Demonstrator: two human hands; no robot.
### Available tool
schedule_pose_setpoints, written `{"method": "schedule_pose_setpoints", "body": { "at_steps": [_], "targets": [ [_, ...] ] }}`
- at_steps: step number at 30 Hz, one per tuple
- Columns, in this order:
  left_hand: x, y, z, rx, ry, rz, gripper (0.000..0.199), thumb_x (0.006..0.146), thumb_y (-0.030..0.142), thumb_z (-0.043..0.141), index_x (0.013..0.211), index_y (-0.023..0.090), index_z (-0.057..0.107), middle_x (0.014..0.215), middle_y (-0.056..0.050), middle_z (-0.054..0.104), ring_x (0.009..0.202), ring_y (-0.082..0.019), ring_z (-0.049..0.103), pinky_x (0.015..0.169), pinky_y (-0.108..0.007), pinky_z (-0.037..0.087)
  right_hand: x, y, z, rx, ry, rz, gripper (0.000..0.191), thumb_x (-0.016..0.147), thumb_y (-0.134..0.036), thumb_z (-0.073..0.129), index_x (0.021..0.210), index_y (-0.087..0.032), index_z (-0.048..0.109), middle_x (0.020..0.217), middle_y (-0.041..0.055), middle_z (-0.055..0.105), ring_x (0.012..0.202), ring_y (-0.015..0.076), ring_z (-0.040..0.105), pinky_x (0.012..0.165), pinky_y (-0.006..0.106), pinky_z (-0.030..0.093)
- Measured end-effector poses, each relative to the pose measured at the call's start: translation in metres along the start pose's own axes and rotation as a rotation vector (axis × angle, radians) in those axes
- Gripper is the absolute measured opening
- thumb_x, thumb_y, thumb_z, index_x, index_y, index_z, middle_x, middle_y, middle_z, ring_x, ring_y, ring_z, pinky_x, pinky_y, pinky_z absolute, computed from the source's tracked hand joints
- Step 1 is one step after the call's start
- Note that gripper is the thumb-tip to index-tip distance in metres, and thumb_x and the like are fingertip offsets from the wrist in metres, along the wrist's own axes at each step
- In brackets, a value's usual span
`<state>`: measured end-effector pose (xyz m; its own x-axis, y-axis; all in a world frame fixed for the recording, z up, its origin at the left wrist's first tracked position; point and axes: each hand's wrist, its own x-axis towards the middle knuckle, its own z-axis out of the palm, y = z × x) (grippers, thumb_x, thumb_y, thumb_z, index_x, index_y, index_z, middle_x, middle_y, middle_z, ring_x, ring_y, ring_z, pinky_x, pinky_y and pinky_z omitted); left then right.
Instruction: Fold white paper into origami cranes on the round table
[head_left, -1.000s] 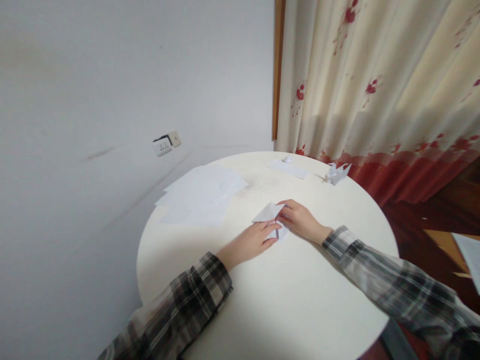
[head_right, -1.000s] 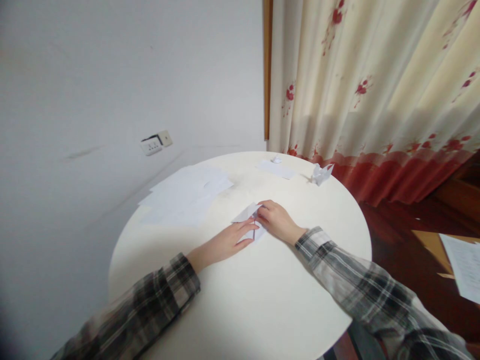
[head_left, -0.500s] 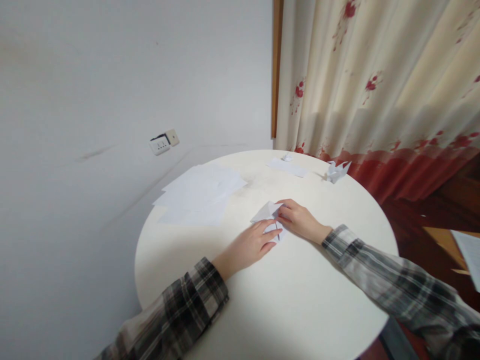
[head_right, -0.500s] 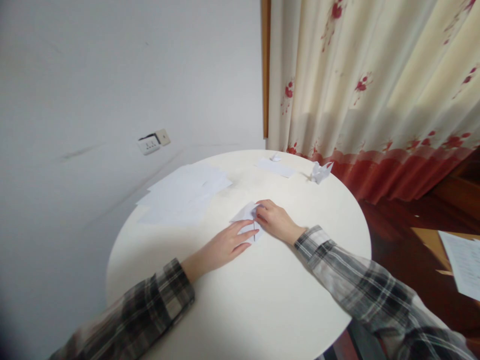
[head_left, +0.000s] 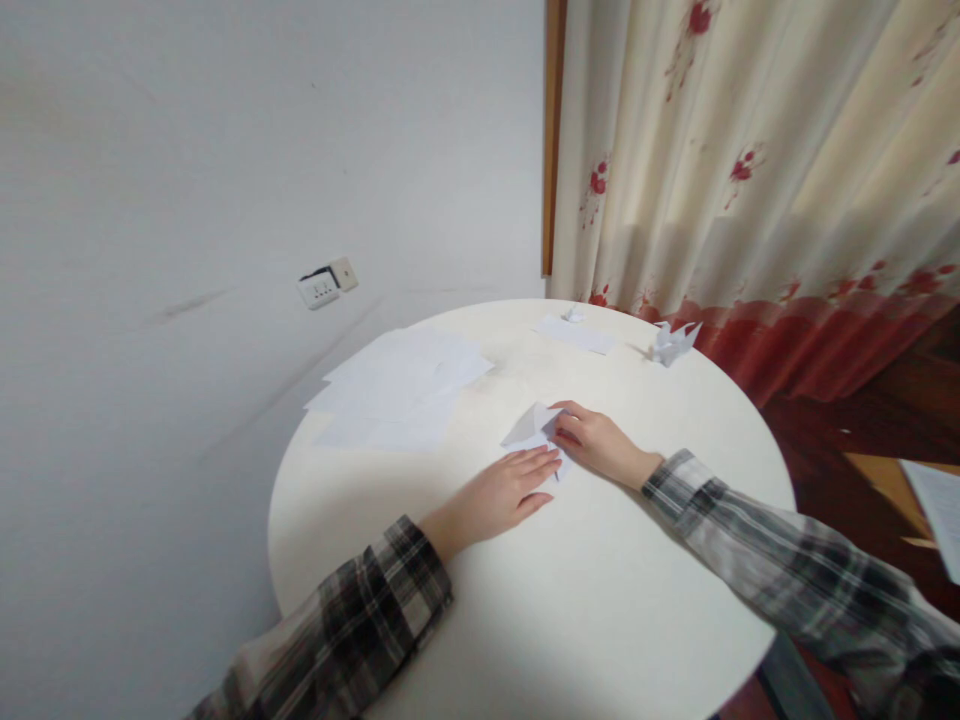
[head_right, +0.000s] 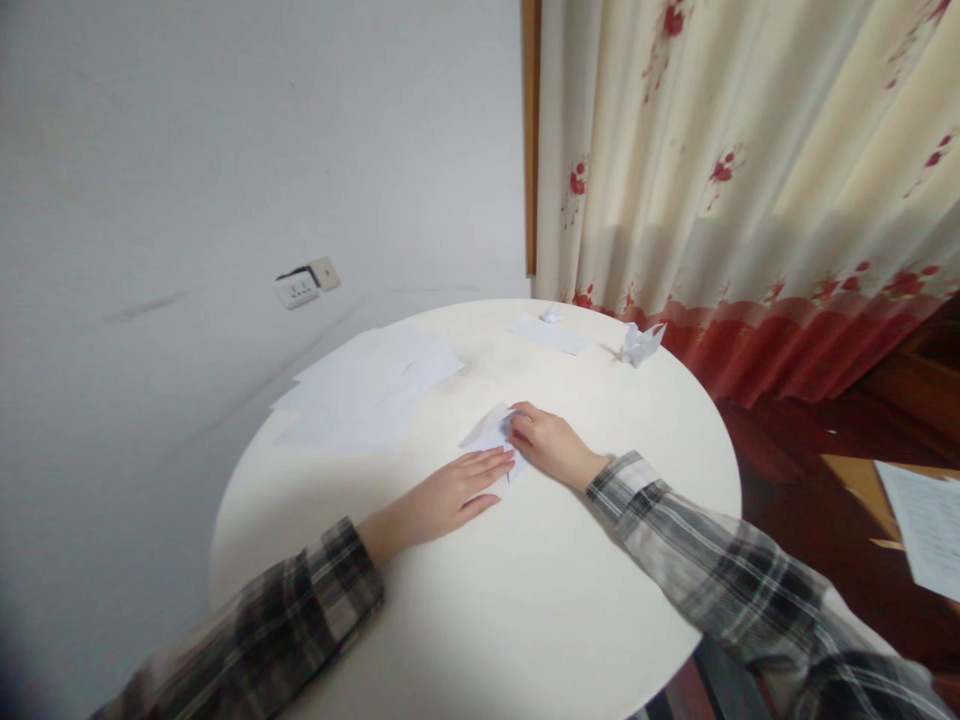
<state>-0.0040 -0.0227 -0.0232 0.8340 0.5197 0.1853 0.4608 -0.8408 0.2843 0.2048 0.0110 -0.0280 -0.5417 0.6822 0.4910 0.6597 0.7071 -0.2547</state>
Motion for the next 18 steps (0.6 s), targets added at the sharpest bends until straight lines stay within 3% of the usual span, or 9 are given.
{"method": "schedule_pose_setpoints", "body": {
  "at_steps": [10,18],
  "targets": [
    [-0.0048,0.0044,-0.0023,0.016,-0.026,0.018,0.049,0.091,0.039,0.038,0.136,0.023,0.029,0.141,-0.006,0.035,0.131,-0.019,0.029,0.108,-0.036,0.022,-0.0016,-0.0027,-0.0003,-0.060,-0.026,0.001,0.004,0.084,-0.019,0.047,0.085,-0.017,0.051,0.115,0.0103,0.052,0.070,0.0127,0.059,0.064,0.026,0.049],
    [-0.0026,0.0036,-0.0017,0.055,-0.031,0.029,0.047,0.091,0.039,0.037,0.134,0.022,0.033,0.140,-0.006,0.036,0.130,-0.019,0.030,0.108,-0.034,0.021,-0.0018,-0.0017,-0.0010,-0.019,-0.037,0.007,0.004,0.084,-0.018,0.046,0.085,-0.017,0.050,0.115,0.0099,0.051,0.075,0.0134,0.060,0.067,0.026,0.049]
  ]
}}
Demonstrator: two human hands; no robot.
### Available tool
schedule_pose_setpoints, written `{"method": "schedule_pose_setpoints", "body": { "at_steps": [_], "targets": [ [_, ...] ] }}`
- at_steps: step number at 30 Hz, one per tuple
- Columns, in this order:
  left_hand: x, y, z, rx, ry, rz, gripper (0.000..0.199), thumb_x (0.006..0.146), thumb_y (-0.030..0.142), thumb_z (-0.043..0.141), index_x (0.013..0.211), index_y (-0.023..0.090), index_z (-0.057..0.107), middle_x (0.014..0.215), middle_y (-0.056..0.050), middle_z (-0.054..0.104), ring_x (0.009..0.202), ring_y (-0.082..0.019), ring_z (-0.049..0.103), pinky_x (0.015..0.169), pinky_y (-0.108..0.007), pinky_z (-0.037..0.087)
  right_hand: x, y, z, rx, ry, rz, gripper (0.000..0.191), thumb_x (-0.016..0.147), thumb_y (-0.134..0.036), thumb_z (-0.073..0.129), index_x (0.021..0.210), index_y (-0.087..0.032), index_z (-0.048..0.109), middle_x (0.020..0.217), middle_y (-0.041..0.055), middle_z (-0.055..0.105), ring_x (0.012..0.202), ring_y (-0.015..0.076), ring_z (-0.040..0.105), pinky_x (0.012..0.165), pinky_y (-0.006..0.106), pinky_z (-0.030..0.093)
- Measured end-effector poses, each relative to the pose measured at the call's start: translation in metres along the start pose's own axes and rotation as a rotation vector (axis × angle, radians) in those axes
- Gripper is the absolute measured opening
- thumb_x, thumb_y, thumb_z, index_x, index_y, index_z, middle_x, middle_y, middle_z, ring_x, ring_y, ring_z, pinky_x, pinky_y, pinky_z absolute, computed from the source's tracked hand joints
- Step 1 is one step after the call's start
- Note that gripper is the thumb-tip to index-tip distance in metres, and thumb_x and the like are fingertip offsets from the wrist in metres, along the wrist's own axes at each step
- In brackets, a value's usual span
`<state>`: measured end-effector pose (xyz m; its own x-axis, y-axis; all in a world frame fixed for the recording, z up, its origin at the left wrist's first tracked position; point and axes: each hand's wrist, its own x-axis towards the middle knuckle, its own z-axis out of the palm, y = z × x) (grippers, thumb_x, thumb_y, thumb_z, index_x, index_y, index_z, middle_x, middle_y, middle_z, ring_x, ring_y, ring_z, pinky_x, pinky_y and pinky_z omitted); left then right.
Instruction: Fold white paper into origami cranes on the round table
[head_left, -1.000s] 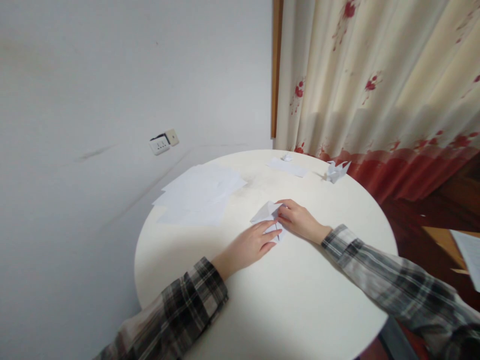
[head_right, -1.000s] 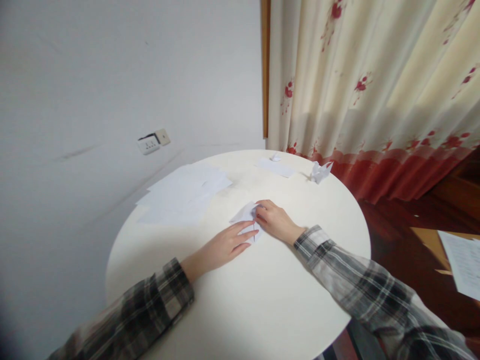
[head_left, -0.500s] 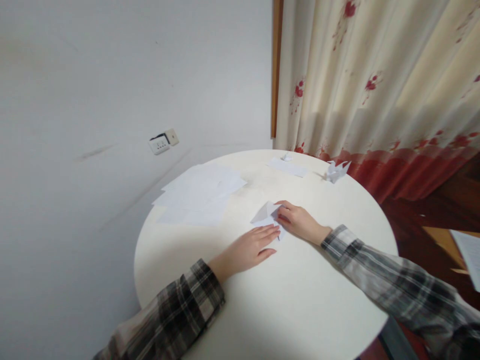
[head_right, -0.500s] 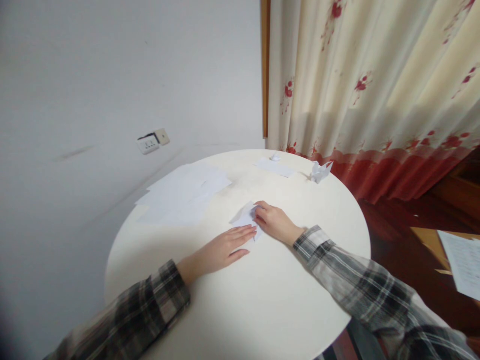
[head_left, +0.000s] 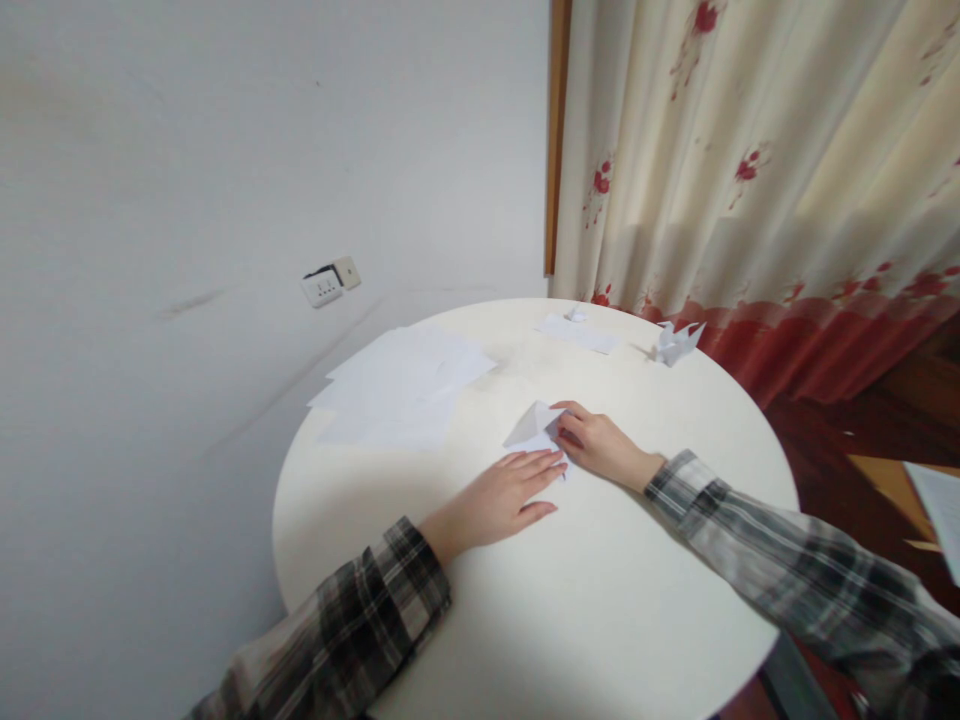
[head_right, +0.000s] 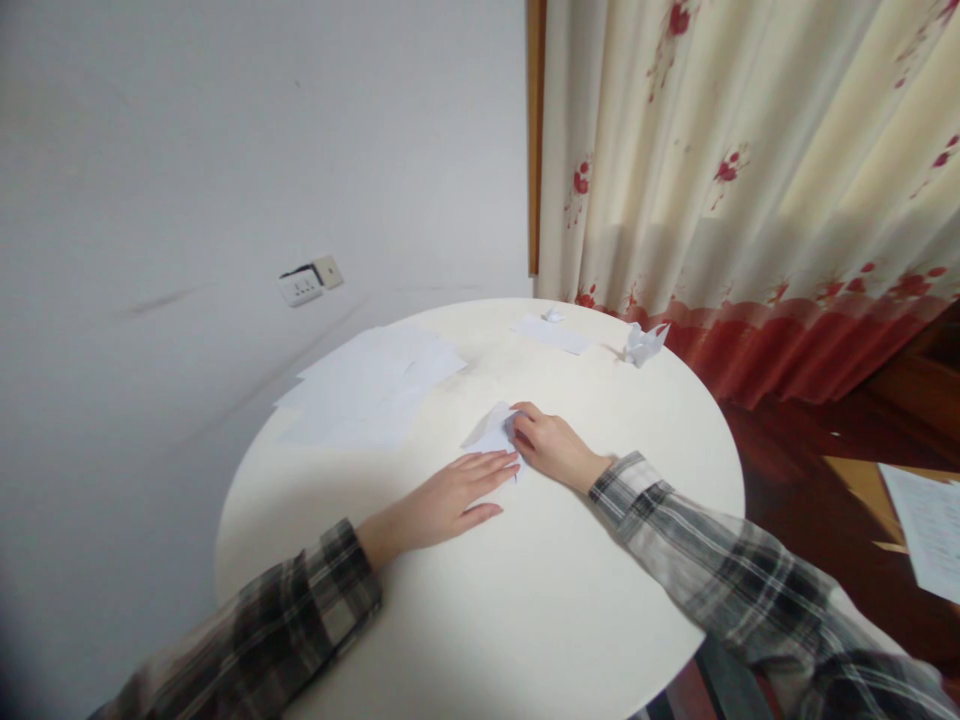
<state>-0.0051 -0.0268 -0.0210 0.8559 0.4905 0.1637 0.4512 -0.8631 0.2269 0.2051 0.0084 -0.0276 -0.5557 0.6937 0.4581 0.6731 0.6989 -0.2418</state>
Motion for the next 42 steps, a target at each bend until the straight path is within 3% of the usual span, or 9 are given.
{"method": "schedule_pose_setpoints", "body": {
  "at_steps": [15,42],
  "targets": [
    [-0.0003,0.0044,-0.0049,0.073,-0.029,0.028,0.042,0.092,0.037,0.035,0.133,0.024,0.035,0.139,-0.001,0.038,0.129,-0.018,0.032,0.106,-0.036,0.024,0.0010,-0.0032,-0.0012,-0.024,0.000,0.006,0.004,0.084,-0.017,0.046,0.085,-0.016,0.050,0.116,0.0104,0.051,0.071,0.0118,0.059,0.065,0.026,0.048],
    [-0.0007,0.0035,-0.0033,0.039,0.012,0.052,0.041,0.091,0.034,0.038,0.129,0.018,0.041,0.136,-0.005,0.042,0.128,-0.016,0.034,0.108,-0.032,0.025,0.0011,-0.0020,-0.0001,-0.019,-0.005,0.015,0.006,0.085,-0.018,0.045,0.085,-0.016,0.051,0.115,0.0097,0.052,0.073,0.0123,0.060,0.066,0.026,0.049]
  ]
}}
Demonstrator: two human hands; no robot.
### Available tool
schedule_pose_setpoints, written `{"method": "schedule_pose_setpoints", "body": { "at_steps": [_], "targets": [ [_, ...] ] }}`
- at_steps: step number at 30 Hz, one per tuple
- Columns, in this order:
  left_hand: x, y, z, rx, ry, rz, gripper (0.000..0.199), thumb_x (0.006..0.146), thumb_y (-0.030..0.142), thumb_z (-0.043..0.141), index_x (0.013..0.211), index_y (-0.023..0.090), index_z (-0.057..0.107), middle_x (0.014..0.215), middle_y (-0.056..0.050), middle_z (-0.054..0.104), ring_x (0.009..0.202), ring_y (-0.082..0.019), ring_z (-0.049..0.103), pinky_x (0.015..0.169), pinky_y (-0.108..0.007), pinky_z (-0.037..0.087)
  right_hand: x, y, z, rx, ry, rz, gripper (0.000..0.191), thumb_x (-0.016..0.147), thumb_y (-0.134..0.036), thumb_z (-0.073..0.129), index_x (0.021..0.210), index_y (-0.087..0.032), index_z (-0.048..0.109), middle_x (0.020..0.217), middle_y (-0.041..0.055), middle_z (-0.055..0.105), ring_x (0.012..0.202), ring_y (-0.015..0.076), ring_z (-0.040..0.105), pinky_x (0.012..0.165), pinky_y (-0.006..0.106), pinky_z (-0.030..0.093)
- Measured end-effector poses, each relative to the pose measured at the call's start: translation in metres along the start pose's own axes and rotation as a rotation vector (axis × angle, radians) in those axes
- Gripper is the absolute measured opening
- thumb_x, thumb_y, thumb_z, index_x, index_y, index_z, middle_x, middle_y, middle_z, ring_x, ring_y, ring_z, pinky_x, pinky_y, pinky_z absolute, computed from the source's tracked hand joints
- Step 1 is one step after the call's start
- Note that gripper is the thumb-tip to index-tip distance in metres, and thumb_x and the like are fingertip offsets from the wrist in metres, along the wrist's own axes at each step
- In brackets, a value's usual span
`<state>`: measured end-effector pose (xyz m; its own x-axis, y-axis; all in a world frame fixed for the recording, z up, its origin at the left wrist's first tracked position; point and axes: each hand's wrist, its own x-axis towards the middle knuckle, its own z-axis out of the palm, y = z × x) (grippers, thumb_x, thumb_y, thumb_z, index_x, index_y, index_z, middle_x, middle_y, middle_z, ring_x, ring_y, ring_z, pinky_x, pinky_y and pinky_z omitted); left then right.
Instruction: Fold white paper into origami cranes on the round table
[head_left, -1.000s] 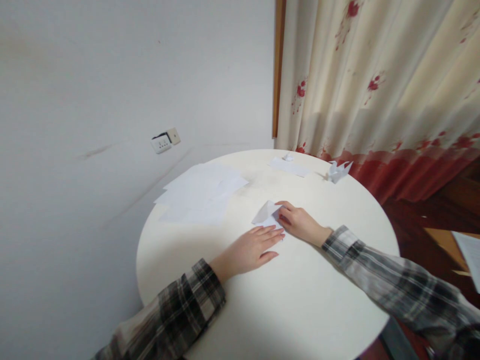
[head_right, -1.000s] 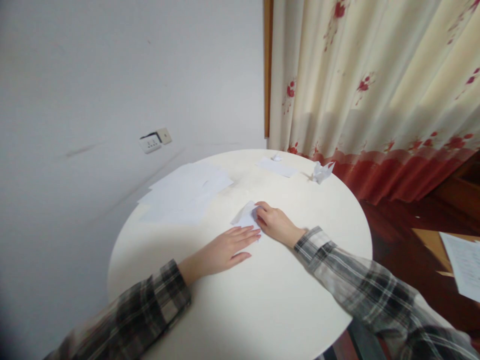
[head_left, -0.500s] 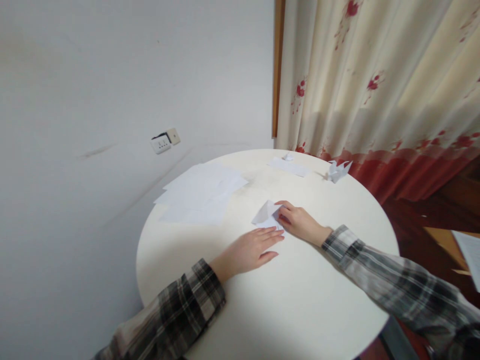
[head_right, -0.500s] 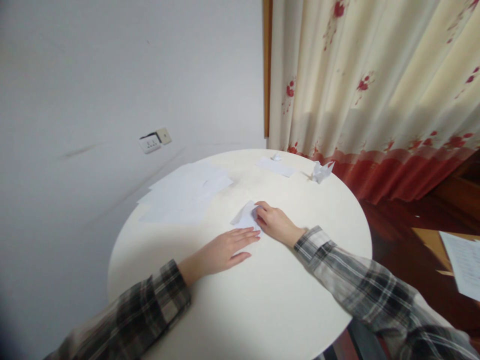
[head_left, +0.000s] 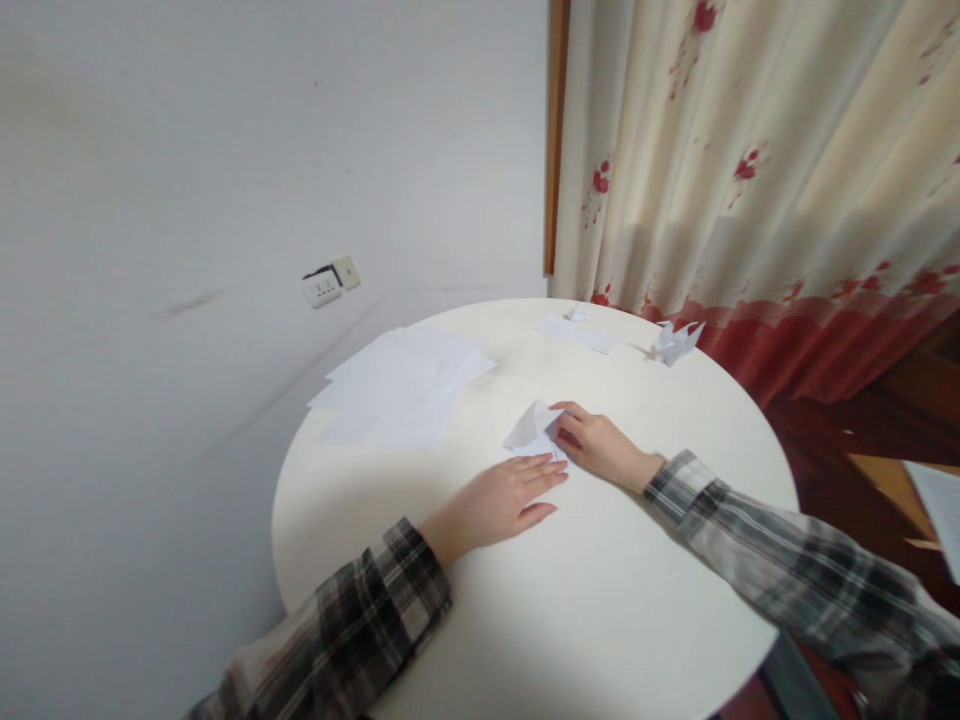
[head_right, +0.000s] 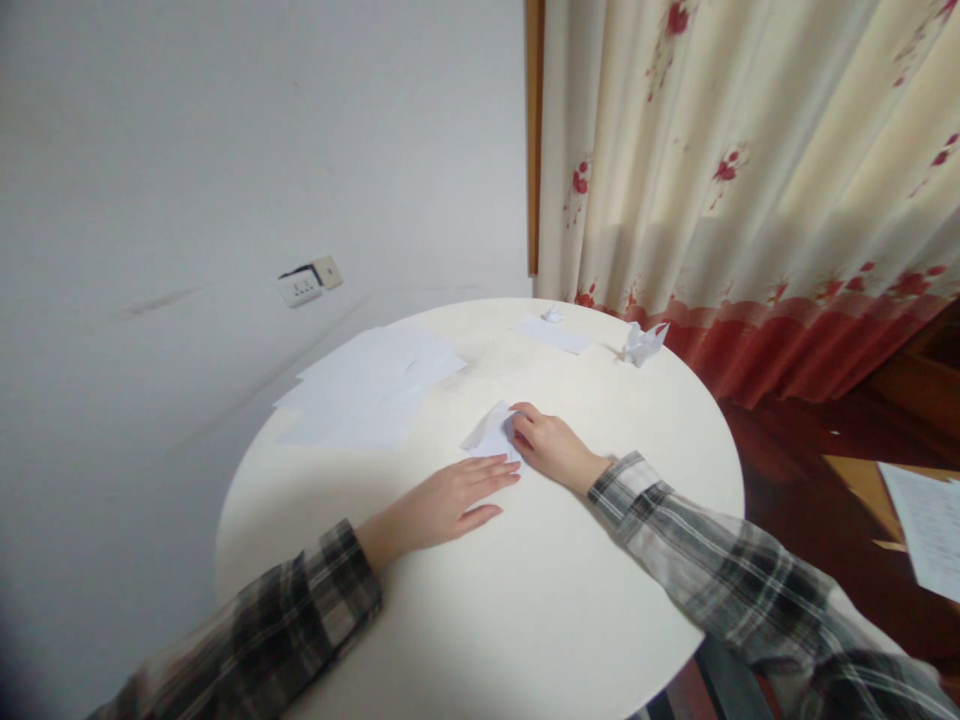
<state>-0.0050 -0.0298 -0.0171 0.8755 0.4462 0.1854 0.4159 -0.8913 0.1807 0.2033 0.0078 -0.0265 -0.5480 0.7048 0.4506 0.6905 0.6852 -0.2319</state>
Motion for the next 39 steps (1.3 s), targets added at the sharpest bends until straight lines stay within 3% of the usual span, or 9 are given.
{"method": "schedule_pose_setpoints", "body": {
  "at_steps": [18,24,39],
  "targets": [
    [-0.0002,0.0004,-0.0023,-0.013,0.000,0.011,0.036,0.092,0.033,0.037,0.125,0.024,0.046,0.137,-0.003,0.042,0.126,-0.018,0.038,0.106,-0.036,0.028,-0.0002,0.0002,0.0007,-0.005,0.007,-0.003,0.006,0.086,-0.019,0.045,0.085,-0.016,0.051,0.116,0.0105,0.052,0.073,0.0124,0.060,0.066,0.027,0.049],
    [-0.0002,0.0002,-0.0012,-0.059,0.019,-0.073,0.044,0.089,0.037,0.043,0.129,0.019,0.040,0.134,-0.007,0.045,0.124,-0.019,0.040,0.105,-0.034,0.030,0.0000,-0.0010,-0.0005,-0.007,-0.005,-0.003,0.006,0.085,-0.018,0.045,0.085,-0.016,0.050,0.115,0.0102,0.052,0.071,0.0117,0.059,0.065,0.026,0.048],
    [0.0003,-0.0003,-0.0017,-0.036,0.006,-0.004,0.040,0.091,0.036,0.039,0.128,0.021,0.043,0.136,-0.005,0.043,0.126,-0.018,0.037,0.107,-0.035,0.028,0.0003,-0.0009,-0.0007,0.019,0.006,-0.006,0.006,0.085,-0.017,0.045,0.085,-0.016,0.051,0.115,0.0110,0.052,0.073,0.0128,0.060,0.067,0.027,0.049]
  ]
}}
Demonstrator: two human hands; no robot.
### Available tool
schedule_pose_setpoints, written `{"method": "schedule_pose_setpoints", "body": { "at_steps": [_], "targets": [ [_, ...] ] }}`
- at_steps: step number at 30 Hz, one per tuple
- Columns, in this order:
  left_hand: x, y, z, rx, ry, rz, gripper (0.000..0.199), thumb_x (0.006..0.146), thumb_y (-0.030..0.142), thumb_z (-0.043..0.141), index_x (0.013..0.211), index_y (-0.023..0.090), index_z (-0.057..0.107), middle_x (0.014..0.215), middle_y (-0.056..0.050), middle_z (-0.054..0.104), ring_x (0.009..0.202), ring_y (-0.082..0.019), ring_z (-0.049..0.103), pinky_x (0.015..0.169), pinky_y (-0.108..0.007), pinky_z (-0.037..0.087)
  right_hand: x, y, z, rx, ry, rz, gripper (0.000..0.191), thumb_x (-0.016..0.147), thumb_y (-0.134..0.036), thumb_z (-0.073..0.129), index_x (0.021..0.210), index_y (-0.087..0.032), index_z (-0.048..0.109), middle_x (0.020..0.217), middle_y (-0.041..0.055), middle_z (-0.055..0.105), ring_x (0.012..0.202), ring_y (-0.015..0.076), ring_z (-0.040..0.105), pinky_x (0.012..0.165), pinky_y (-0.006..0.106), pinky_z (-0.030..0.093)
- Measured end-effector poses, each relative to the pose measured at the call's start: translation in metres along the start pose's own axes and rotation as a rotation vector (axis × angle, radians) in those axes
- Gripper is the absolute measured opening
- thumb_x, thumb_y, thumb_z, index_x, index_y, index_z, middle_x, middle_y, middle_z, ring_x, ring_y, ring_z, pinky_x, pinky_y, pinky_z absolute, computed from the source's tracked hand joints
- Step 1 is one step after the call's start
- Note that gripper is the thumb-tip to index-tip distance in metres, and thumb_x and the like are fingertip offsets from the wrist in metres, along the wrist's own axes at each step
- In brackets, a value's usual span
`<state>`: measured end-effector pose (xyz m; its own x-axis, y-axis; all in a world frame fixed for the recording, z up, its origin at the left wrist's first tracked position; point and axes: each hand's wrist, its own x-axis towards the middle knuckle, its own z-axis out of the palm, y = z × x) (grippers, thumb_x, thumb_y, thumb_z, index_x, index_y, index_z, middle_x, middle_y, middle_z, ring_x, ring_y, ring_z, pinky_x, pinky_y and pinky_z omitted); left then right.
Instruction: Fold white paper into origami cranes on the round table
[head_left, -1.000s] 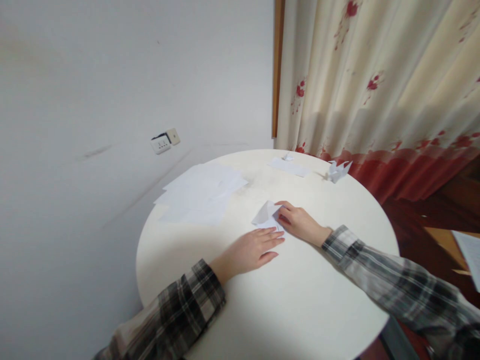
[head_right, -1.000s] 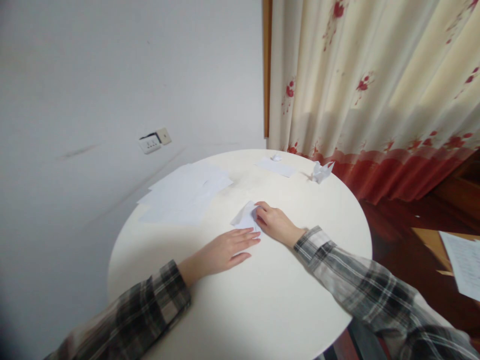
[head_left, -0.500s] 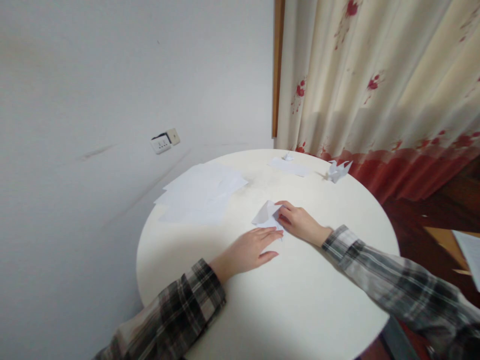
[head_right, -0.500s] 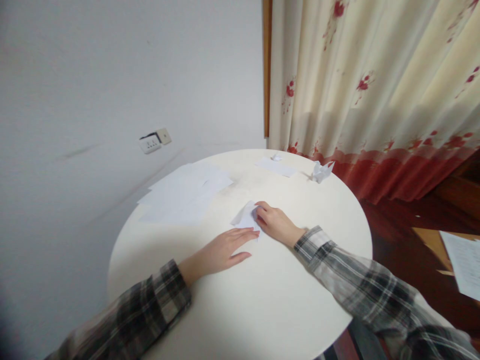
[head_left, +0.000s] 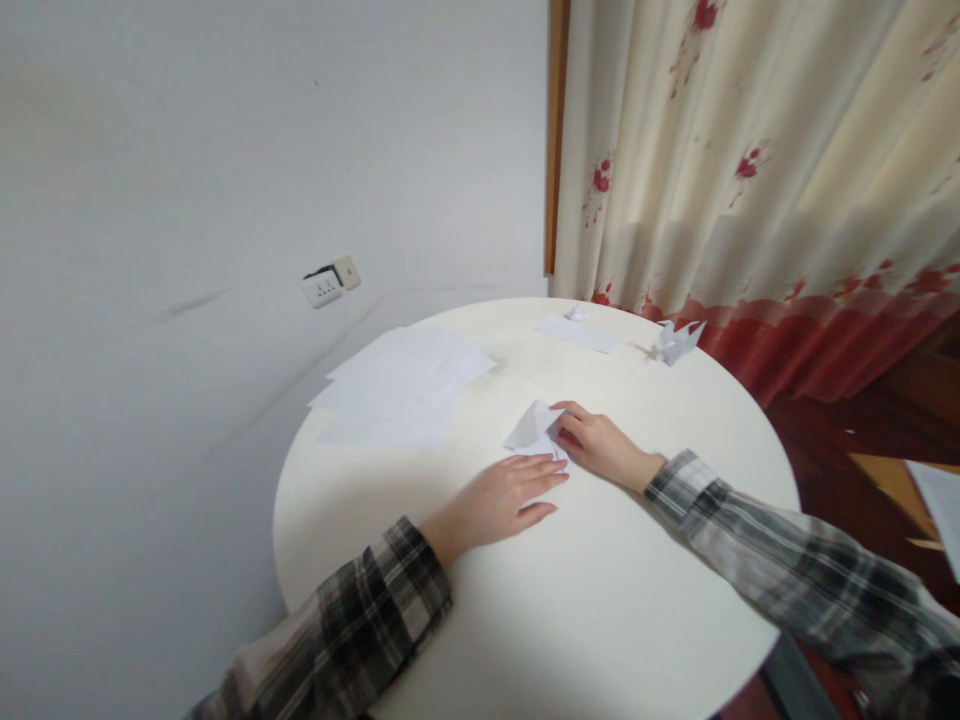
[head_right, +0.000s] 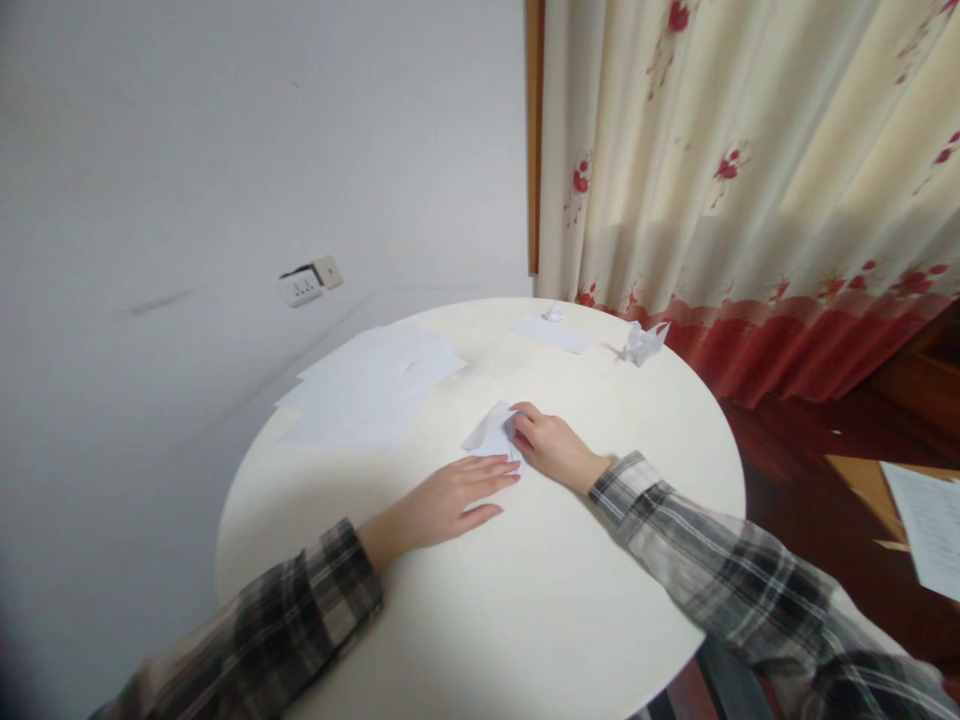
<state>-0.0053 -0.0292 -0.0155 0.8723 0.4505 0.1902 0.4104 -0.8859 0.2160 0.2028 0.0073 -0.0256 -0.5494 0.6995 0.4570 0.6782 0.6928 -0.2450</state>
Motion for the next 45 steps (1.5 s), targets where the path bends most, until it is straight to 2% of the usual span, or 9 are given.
{"method": "schedule_pose_setpoints", "body": {
  "at_steps": [10,16,24,45],
  "targets": [
    [0.0004,0.0007,-0.0017,0.002,-0.002,-0.004,0.040,0.091,0.036,0.039,0.128,0.023,0.043,0.136,-0.003,0.042,0.126,-0.018,0.038,0.106,-0.035,0.028,-0.0003,0.0041,0.0020,0.008,-0.002,0.015,0.012,0.084,-0.010,0.042,0.090,-0.017,0.050,0.115,0.0102,0.052,0.075,0.0132,0.061,0.068,0.027,0.049],
    [0.0006,0.0003,-0.0008,0.006,0.000,-0.008,0.040,0.091,0.036,0.039,0.128,0.023,0.043,0.137,-0.003,0.042,0.126,-0.018,0.038,0.106,-0.035,0.028,0.0008,0.0020,0.0035,-0.019,-0.022,0.029,0.012,0.085,-0.011,0.041,0.094,-0.017,0.047,0.112,0.0096,0.052,0.083,0.0152,0.060,0.071,0.028,0.049],
    [0.0005,0.0006,0.0000,-0.011,0.000,-0.006,0.040,0.091,0.035,0.038,0.130,0.024,0.041,0.137,-0.003,0.041,0.127,-0.017,0.037,0.107,-0.035,0.028,0.0006,0.0025,0.0093,-0.100,-0.033,0.026,0.007,0.088,-0.016,0.040,0.092,-0.017,0.046,0.116,0.0124,0.051,0.078,0.0152,0.061,0.066,0.028,0.049],
    [0.0004,0.0015,0.0004,0.006,-0.033,-0.004,0.041,0.092,0.034,0.037,0.130,0.021,0.041,0.139,-0.003,0.038,0.129,-0.016,0.033,0.109,-0.033,0.025,0.0000,0.0021,0.0077,-0.170,-0.094,0.005,0.010,0.089,-0.018,0.040,0.095,-0.017,0.048,0.119,0.0109,0.048,0.076,0.0124,0.059,0.064,0.024,0.046]
  ]
}}
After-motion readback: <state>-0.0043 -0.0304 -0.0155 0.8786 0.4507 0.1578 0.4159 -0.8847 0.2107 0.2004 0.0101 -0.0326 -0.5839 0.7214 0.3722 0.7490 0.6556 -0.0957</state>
